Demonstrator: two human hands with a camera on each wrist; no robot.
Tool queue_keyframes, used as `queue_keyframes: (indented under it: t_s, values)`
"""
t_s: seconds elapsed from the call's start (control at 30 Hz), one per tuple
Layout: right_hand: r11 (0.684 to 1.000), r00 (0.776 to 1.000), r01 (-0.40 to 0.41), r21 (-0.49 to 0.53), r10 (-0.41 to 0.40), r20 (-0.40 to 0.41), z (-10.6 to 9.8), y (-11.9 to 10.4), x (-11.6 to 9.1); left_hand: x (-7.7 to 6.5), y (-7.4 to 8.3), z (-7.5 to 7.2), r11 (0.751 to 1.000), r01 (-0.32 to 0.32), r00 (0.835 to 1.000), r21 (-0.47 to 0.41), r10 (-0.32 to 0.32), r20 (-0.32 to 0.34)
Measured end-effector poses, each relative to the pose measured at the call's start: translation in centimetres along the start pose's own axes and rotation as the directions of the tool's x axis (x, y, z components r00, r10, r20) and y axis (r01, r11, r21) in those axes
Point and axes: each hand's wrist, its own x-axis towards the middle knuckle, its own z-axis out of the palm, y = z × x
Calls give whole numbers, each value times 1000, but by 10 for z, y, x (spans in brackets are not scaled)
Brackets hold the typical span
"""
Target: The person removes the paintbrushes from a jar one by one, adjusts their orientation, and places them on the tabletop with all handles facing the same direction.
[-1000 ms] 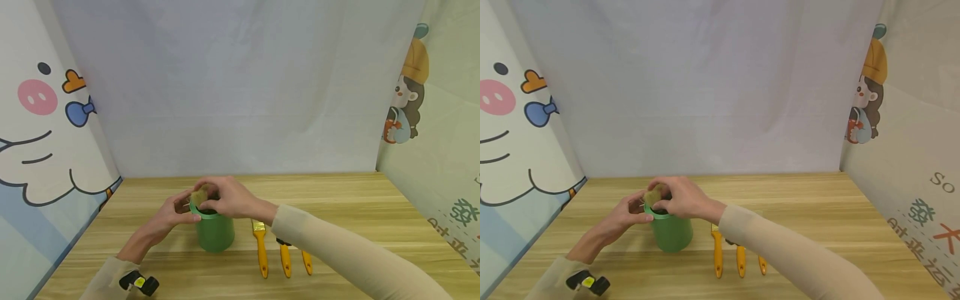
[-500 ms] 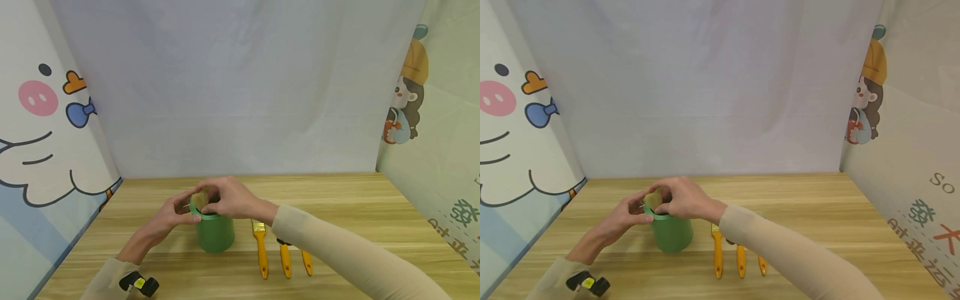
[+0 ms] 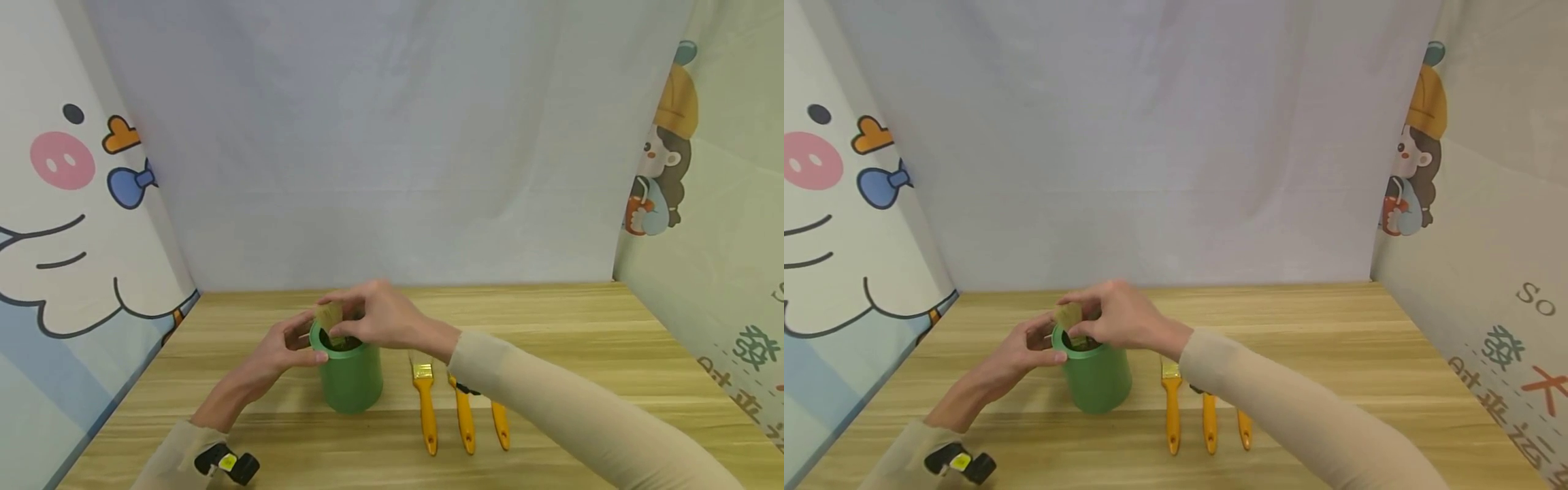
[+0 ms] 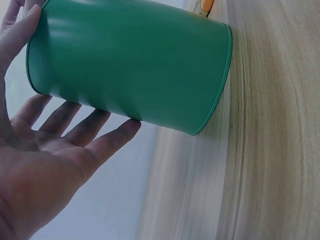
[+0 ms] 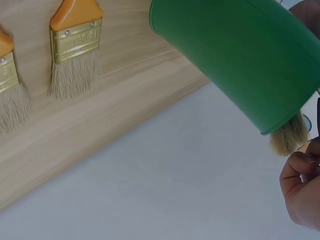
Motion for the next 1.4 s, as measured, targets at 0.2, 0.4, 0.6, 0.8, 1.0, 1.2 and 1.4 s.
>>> queue_keyframes:
  t_s: [0.2,0.4,0.6,0.8,1.0,1.2,1.4]
  values:
    - [999,998,32,0,-32,-59,-12,-3,3,0,-1,-1,1000,8,1000,-7,-8,-6]
    - [997,992,76,-4,-76,-102,-26,-8,6,-1,0,-1,1000,16,1000,-1,-16,-2]
    - [996,988,88,1,-88,-129,-40,-13,8,-1,1,-1,1000,4,1000,3,-4,11]
    - [996,984,93,-6,-93,-153,-51,-19,9,-1,2,0,1000,11,1000,-3,-11,10]
    - [995,973,104,-11,-104,-205,-62,-23,10,-1,1,-1,1000,15,1000,-15,-15,6]
    - [989,962,144,-24,-145,-233,-75,-30,10,0,1,-1,1000,1,1000,-9,-1,9]
    - [988,956,155,-21,-155,-249,-89,-39,8,0,0,-1,1000,-15,1000,-14,15,19]
